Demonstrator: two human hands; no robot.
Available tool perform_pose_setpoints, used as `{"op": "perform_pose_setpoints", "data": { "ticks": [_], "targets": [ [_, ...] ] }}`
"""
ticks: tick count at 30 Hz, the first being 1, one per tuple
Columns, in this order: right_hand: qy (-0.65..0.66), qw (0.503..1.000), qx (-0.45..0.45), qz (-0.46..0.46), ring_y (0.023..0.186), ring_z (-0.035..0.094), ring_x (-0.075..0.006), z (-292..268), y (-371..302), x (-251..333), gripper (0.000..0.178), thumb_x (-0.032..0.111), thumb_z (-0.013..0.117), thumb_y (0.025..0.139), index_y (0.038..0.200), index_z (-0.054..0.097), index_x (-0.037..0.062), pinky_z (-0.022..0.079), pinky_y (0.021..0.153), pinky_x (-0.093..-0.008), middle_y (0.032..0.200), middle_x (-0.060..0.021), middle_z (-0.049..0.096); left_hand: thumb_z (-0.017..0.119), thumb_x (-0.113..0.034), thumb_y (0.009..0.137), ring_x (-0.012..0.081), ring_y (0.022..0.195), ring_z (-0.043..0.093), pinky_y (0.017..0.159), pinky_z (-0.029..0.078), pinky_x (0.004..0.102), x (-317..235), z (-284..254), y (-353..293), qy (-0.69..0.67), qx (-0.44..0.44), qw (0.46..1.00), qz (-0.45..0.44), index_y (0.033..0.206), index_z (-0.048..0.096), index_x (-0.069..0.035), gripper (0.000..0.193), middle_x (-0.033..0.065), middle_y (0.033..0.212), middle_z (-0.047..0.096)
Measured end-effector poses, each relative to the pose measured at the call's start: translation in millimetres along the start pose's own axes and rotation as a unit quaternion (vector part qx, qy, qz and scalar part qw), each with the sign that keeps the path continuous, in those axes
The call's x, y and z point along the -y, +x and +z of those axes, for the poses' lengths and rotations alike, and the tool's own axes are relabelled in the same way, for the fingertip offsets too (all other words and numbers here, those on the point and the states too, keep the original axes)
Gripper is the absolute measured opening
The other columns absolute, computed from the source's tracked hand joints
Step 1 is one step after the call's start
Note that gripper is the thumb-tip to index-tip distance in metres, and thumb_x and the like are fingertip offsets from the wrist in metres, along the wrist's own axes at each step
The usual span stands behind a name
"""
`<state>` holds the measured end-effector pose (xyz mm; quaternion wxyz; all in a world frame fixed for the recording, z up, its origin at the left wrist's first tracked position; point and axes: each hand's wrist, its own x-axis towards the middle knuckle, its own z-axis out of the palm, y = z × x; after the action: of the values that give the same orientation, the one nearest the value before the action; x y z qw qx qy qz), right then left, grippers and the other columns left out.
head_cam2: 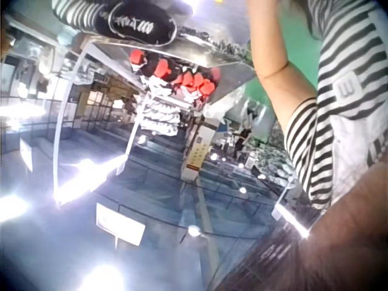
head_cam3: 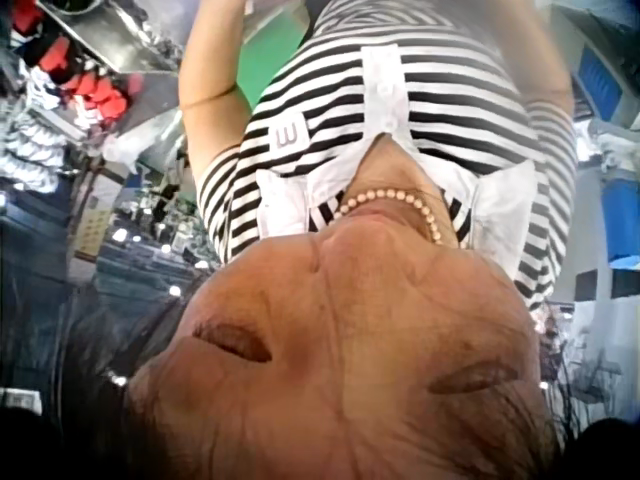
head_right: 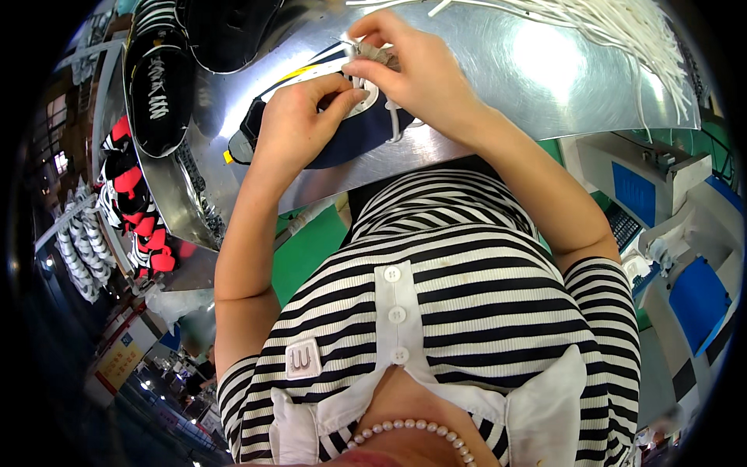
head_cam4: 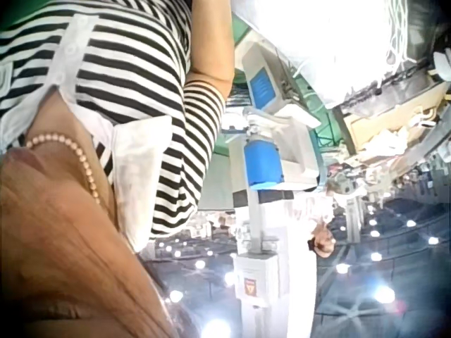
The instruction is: The person laces two blue and white sneakers by hand. The person threads white laces through the eyelets of the first shoe, adjusts the tension, and then picks up the second shoe to repeat the process.
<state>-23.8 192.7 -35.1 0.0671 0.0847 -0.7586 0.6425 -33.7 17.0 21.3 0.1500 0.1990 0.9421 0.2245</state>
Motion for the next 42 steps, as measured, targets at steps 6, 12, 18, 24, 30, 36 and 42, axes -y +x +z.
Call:
{"op": "perform_pose_setpoints", "data": {
  "ticks": [6,12,18,24,30,36,42],
  "targets": [
    [0.01,0.984,0.12,0.132,0.07,0.067,-0.0185,-26.1,-35.8,28.4,0.017,0.015,0.064,0.094,0.099,0.059,-0.0004,0.051,0.066,-0.0286,0.079,-0.0108,0.069,0.07,-0.032,0.087,0.0195,0.054,0.056,0.056,0.045,0.0303,5.5,8.1,1.3,-0.011,-0.035,0.999,0.002,0.086,0.071,-0.005,0.027,0.0083,0.065,0.063],
    [-0.053,0.985,0.122,0.111,0.067,0.067,-0.0167,-24.5,-42.1,16.9,0.012,0.012,0.063,0.092,0.093,0.061,-0.0001,0.051,0.062,-0.0274,0.076,-0.0095,0.069,0.071,-0.025,0.087,0.0132,0.063,0.059,0.061,0.047,0.0281,-3.8,1.6,4.6,-0.02,0.024,0.998,-0.051,0.09,0.07,-0.001,0.024,0.0074,0.069,0.064],
    [-0.25,0.964,0.087,0.037,0.07,0.069,-0.0282,-7.9,-41.8,24.5,0.018,0.011,0.064,0.092,0.102,0.053,0.0021,0.052,0.062,-0.0352,0.076,-0.0133,0.068,0.071,-0.012,0.081,0.0266,0.078,0.066,0.073,0.052,0.0347,8.9,9.8,-10.7,-0.115,-0.023,0.989,0.089,0.103,0.068,-0.001,0.024,0.0127,0.087,0.069],
    [-0.32,0.947,0.023,-0.012,0.069,0.066,-0.0355,27.2,-40.9,3.7,0.022,0.013,0.062,0.092,0.106,0.047,0.0049,0.051,0.059,-0.0436,0.077,-0.0141,0.066,0.066,-0.006,0.081,0.0342,0.08,0.065,0.072,0.052,0.0391,6.7,20.5,-19.7,-0.077,-0.091,0.985,0.126,0.105,0.068,-0.003,0.024,0.014,0.093,0.068],
    [-0.283,0.945,0.146,0.072,0.068,0.064,-0.0222,-32.9,-52.1,55.8,0.025,0.015,0.068,0.089,0.11,0.055,0.0098,0.048,0.062,-0.0324,0.074,-0.0116,0.062,0.066,-0.002,0.084,0.0294,0.083,0.068,0.073,0.052,0.0349,3.5,7.5,-36.9,-0.009,-0.059,0.989,0.134,0.109,0.067,-0.003,0.025,0.0112,0.098,0.07],
    [0.097,0.979,0.022,0.179,0.086,0.065,-0.0117,-76.1,-20.4,14.8,0.043,0.021,0.078,0.084,0.115,0.054,0.0046,0.051,0.067,-0.0233,0.099,-0.0092,0.066,0.073,-0.003,0.079,0.0289,0.067,0.064,0.061,0.051,0.0341,1.2,18.7,-43.7,0.017,-0.17,0.957,0.235,0.098,0.066,-0.004,0.021,0.01,0.08,0.067],
    [-0.016,0.993,0.023,0.115,0.086,0.063,-0.0122,-43.4,-22.2,16.2,0.059,0.018,0.085,0.076,0.121,0.051,0.0022,0.05,0.075,-0.0241,0.095,-0.0083,0.067,0.064,-0.037,0.095,0.0169,0.116,0.056,0.1,0.041,0.0275,15.6,-15.9,-26.2,-0.455,0.209,0.83,-0.247,0.12,0.066,0.0,0.045,0.0088,0.124,0.064]
  ]
}}
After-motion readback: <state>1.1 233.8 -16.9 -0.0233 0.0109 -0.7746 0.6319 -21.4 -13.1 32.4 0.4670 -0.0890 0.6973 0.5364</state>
